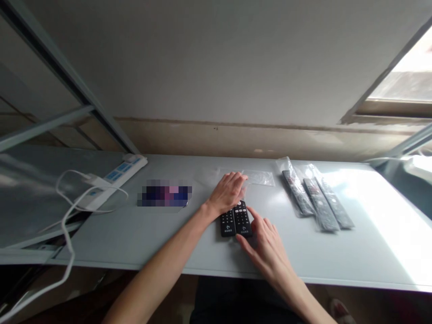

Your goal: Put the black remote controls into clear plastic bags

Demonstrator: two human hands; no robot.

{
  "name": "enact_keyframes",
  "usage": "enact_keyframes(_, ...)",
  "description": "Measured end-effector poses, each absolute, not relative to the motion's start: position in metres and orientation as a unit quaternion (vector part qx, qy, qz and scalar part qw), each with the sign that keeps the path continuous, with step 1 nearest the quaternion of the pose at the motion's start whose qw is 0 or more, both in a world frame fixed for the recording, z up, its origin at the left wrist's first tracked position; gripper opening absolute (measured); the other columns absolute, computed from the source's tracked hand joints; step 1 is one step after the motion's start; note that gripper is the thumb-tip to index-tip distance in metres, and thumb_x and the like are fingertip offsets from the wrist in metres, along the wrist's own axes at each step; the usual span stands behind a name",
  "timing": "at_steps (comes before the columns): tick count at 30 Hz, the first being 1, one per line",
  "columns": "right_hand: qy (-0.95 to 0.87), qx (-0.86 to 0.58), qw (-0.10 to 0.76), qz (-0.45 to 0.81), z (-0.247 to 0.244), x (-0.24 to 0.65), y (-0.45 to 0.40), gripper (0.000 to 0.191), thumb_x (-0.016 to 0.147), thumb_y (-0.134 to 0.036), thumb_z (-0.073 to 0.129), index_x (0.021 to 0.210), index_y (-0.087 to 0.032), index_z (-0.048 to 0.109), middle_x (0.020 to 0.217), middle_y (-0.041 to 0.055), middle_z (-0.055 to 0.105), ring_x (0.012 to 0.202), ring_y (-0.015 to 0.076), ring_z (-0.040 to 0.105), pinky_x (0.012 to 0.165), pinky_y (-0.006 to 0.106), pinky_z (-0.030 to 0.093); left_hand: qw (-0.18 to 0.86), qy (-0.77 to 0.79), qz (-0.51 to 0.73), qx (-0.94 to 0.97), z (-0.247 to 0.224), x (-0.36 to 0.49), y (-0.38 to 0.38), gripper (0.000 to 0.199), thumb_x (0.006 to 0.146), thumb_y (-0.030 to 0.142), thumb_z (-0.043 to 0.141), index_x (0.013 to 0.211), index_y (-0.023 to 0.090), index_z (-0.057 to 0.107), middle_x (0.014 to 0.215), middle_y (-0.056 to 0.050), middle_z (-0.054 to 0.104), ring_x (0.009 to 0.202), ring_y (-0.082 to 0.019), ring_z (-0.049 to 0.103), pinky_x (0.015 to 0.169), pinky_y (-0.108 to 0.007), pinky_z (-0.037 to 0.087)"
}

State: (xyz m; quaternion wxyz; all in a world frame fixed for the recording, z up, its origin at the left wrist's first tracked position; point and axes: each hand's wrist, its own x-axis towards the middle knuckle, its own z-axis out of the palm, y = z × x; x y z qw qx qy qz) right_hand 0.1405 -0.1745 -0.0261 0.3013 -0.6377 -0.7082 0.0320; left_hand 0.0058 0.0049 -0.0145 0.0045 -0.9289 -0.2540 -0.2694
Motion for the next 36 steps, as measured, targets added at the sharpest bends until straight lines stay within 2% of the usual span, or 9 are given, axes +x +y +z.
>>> enact_keyframes(5,-0.703,-0.633,0.323,0.0,-0.029,0.129,-0.165,0.066,0.103,-0.036,0.063,0.162,-0.019,0.038,0.109,0.0154,0.079,0.089,0.0343,0.073,0.074,0.047,0.059,-0.014,-0.227,-0.253,-0.94,-0.012,0.008,0.002,0.021,0.113,0.027,0.044,0.13,0.017,0.052,0.12,-0.011,0.066,0.108,-0.026,0.061,0.097,-0.041,0.049)
enact_keyframes(9,-0.686,-0.637,0.344,0.075,-0.026,0.142,-0.161,0.057,0.102,-0.028,0.061,0.156,-0.023,0.047,0.096,0.0069,0.079,0.077,0.0267,0.074,0.068,0.04,0.059,-0.017,-0.237,-0.268,-0.934,-0.012,0.007,0.003,0.022,0.112,0.026,0.046,0.131,0.016,0.051,0.121,-0.011,0.066,0.109,-0.026,0.062,0.098,-0.041,0.049)
enact_keyframes(11,-0.685,-0.628,0.349,0.116,-0.021,0.157,-0.16,0.046,0.1,-0.028,0.064,0.146,-0.027,0.059,0.082,0.0008,0.075,0.065,0.0222,0.07,0.065,0.037,0.057,-0.012,-0.247,-0.277,-0.929,-0.012,0.006,0.004,0.022,0.111,0.024,0.048,0.131,0.017,0.052,0.12,-0.011,0.066,0.109,-0.027,0.061,0.098,-0.042,0.049)
enact_keyframes(15,-0.667,-0.619,0.388,0.143,-0.002,0.196,-0.149,0.02,0.098,-0.035,0.069,0.114,-0.027,0.078,0.085,0.0032,0.077,0.074,0.0231,0.072,0.069,0.037,0.058,0.006,-0.259,-0.299,-0.918,-0.013,0.004,0.008,0.017,0.11,0.023,0.048,0.124,0.018,0.056,0.114,-0.01,0.067,0.107,-0.026,0.062,0.096,-0.042,0.049)
enact_keyframes(21,-0.586,-0.625,0.496,0.139,0.041,0.25,-0.102,0.027,0.097,-0.042,0.069,0.115,-0.025,0.08,0.108,0.0079,0.074,0.086,0.0221,0.07,0.069,0.034,0.056,0.032,-0.252,-0.322,-0.912,-0.016,0.002,0.014,0.011,0.109,0.022,0.052,0.118,0.018,0.057,0.108,-0.008,0.067,0.102,-0.025,0.062,0.093,-0.039,0.048)
enact_keyframes(25,-0.485,-0.61,0.607,0.156,0.042,0.27,-0.067,0.024,0.094,-0.041,0.068,0.107,-0.023,0.077,0.091,0.0031,0.068,0.065,0.0149,0.059,0.057,0.03,0.049,0.031,-0.238,-0.307,-0.921,-0.015,0.001,0.015,0.014,0.106,0.014,0.05,0.117,0.019,0.057,0.108,-0.008,0.067,0.101,-0.024,0.063,0.093,-0.039,0.048)
enact_keyframes(28,-0.431,-0.569,0.667,0.215,0.025,0.272,-0.051,0.025,0.092,-0.044,0.068,0.106,-0.024,0.075,0.081,-0.0006,0.061,0.062,0.0138,0.052,0.054,0.027,0.044,0.029,-0.237,-0.326,-0.915,-0.013,-0.001,0.015,0.016,0.107,0.013,0.047,0.118,0.02,0.057,0.105,-0.008,0.068,0.101,-0.024,0.063,0.093,-0.041,0.049)
enact_keyframes(31,-0.396,-0.55,0.678,0.283,0.009,0.266,-0.049,0.03,0.091,-0.049,0.068,0.109,-0.025,0.073,0.075,-0.0038,0.054,0.06,0.0126,0.047,0.054,0.025,0.043,0.033,-0.238,-0.354,-0.904,-0.012,-0.004,0.016,0.016,0.108,0.015,0.047,0.119,0.02,0.058,0.102,-0.007,0.069,0.1,-0.024,0.064,0.093,-0.041,0.049)
enact_keyframes(36,-0.421,-0.535,0.656,0.325,-0.004,0.253,-0.057,0.032,0.092,-0.05,0.069,0.11,-0.024,0.073,0.079,-0.0019,0.057,0.061,0.013,0.051,0.054,0.027,0.046,0.034,-0.249,-0.373,-0.893,-0.016,-0.007,0.021,0.013,0.108,0.016,0.051,0.116,0.019,0.061,0.099,-0.006,0.07,0.098,-0.023,0.063,0.092,-0.039,0.049)
